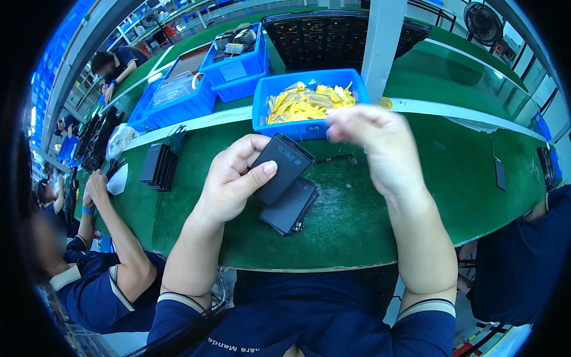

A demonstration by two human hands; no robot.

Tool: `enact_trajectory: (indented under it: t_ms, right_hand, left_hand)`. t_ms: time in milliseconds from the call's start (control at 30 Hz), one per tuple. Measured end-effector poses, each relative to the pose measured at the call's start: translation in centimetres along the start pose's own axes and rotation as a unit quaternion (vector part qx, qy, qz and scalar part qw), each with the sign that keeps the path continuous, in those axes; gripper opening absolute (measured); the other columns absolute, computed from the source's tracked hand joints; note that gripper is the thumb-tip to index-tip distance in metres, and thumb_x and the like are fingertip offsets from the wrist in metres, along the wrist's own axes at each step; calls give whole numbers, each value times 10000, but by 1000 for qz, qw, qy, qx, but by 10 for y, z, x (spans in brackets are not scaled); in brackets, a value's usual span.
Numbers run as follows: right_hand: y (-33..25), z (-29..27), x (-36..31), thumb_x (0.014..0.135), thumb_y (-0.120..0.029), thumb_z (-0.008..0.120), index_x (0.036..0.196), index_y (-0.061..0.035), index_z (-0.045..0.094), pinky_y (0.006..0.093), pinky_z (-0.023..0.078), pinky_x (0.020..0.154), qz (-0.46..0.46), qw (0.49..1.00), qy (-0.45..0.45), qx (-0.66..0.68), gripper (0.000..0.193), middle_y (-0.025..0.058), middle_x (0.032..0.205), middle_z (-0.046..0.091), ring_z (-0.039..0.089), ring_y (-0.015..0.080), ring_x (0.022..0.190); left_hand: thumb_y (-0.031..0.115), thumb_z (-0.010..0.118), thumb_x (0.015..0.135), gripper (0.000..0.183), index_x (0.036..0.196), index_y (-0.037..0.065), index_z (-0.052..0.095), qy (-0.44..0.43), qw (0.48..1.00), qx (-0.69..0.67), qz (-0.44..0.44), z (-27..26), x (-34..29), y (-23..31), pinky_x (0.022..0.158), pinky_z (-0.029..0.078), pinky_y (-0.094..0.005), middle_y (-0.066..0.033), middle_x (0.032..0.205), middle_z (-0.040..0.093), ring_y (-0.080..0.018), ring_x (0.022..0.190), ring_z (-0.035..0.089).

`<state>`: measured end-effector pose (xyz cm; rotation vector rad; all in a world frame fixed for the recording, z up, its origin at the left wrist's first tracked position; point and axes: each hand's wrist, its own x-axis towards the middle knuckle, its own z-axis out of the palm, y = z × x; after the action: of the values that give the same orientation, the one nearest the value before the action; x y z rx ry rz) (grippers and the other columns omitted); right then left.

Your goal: The person assembles small black rectangular electronic devices by inserting yellow plastic strips into slots on the devices. They pick up each device, insert the strips, and place the finished units into a blue bin. The process is repeated continuously throughout the clip.

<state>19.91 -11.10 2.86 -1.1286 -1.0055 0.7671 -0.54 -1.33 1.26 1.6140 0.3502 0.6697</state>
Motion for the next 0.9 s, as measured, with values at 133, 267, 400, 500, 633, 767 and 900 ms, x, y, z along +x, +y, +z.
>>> enact_trajectory:
  t_ms: [133, 267, 400, 500, 633, 767, 900]
  right_hand:
    - [7, 14, -8, 824, -144, 699, 929, 20, 695, 245, 480, 749, 91, 989, -114, 39, 194, 64, 816, 678, 605, 106, 762]
    - [2, 15, -9, 805, -112, 717, 885, 10, 697, 233, 488, 705, 82, 989, -122, -3, 148, 47, 800, 675, 606, 88, 733]
    - [0, 14, -10, 807, -106, 712, 836, -2, 693, 229, 490, 666, 69, 989, -119, -53, 109, 34, 779, 670, 602, 72, 702]
    - [-1, 16, -12, 808, -106, 706, 839, -5, 693, 232, 491, 661, 54, 988, -107, -102, 106, 33, 769, 670, 603, 70, 702]
    - [-2, 13, -12, 801, -101, 699, 848, 4, 695, 241, 491, 666, 34, 988, -101, -114, 115, 37, 754, 673, 607, 81, 701]
    - [-10, 11, -10, 783, -82, 685, 838, 11, 694, 248, 491, 654, 7, 972, -129, -196, 109, 55, 735, 674, 614, 95, 689]
    - [-14, 11, -11, 753, -69, 665, 823, 9, 688, 254, 491, 632, -30, 957, -134, -254, 108, 76, 717, 664, 620, 115, 664]
  left_hand:
    - [145, 599, 863, 218, 1024, 3, 562, -24, 998, 59, 23, -2, -1, -2, 679, 492, -272, -92, 840, 665, -136, 759, 637]
    - [181, 600, 853, 241, 1026, 16, 565, -33, 990, 122, 56, -3, -1, -5, 672, 490, -309, -113, 832, 659, -216, 740, 649]
    - [195, 593, 853, 246, 1031, 27, 565, -39, 987, 149, 42, 1, -4, 2, 666, 487, -331, -129, 832, 655, -252, 747, 650]
    - [201, 593, 855, 250, 1034, 29, 564, -33, 986, 161, 37, 2, -4, 3, 664, 485, -331, -129, 827, 653, -249, 750, 649]
    - [201, 594, 856, 249, 1034, 29, 566, -35, 981, 185, 40, -1, -3, 5, 666, 486, -331, -131, 820, 650, -259, 748, 645]
    - [195, 593, 857, 236, 1022, 28, 574, -52, 977, 203, 23, -1, -3, 13, 671, 488, -336, -135, 825, 650, -273, 751, 645]
    - [181, 591, 856, 226, 1013, 19, 577, -60, 974, 219, 28, 0, -3, 14, 679, 490, -342, -142, 838, 646, -277, 760, 644]
